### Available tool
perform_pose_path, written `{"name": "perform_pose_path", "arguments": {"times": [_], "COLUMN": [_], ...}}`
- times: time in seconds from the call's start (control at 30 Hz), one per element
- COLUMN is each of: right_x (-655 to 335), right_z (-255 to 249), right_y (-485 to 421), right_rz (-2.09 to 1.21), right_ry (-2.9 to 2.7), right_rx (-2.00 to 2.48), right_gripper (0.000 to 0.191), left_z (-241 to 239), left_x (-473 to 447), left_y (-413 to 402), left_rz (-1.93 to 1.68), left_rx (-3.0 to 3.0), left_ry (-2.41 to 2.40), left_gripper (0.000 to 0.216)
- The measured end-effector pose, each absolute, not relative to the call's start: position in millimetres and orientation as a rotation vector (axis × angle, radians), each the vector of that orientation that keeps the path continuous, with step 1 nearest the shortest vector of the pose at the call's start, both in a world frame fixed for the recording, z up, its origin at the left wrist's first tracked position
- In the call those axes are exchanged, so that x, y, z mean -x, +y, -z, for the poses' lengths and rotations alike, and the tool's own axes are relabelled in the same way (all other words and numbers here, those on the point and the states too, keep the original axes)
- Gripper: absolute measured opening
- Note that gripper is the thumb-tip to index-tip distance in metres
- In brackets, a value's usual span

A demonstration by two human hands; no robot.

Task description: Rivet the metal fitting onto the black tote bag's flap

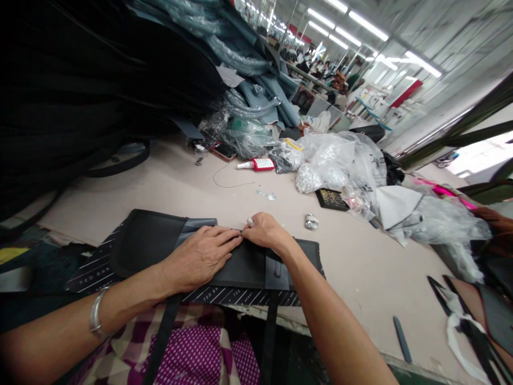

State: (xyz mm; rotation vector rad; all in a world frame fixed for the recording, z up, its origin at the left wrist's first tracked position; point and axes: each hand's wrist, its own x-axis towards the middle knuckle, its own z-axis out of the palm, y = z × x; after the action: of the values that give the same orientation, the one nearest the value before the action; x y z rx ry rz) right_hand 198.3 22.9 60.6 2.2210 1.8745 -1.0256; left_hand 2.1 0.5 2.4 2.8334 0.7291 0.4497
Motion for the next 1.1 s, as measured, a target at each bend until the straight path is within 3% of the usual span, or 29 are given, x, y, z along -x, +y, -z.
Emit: {"name": "perform_pose_path", "arguments": {"times": [0.33,1.1], "right_x": [-208,-209], "right_z": [-63,-62], "right_y": [31,30], "right_rz": [1.476,1.547], "right_ry": [1.749,1.785], "right_rx": [-2.15,-2.119], "right_gripper": [0.008,0.015], "left_z": [-4,0], "left_x": [-4,-4], "left_y": [2,2], "left_rz": [-0.406,-0.469], "left_rx": [-2.815,-2.81], "left_ry": [0.722,0.721], "left_gripper": [0.035,0.036]}}
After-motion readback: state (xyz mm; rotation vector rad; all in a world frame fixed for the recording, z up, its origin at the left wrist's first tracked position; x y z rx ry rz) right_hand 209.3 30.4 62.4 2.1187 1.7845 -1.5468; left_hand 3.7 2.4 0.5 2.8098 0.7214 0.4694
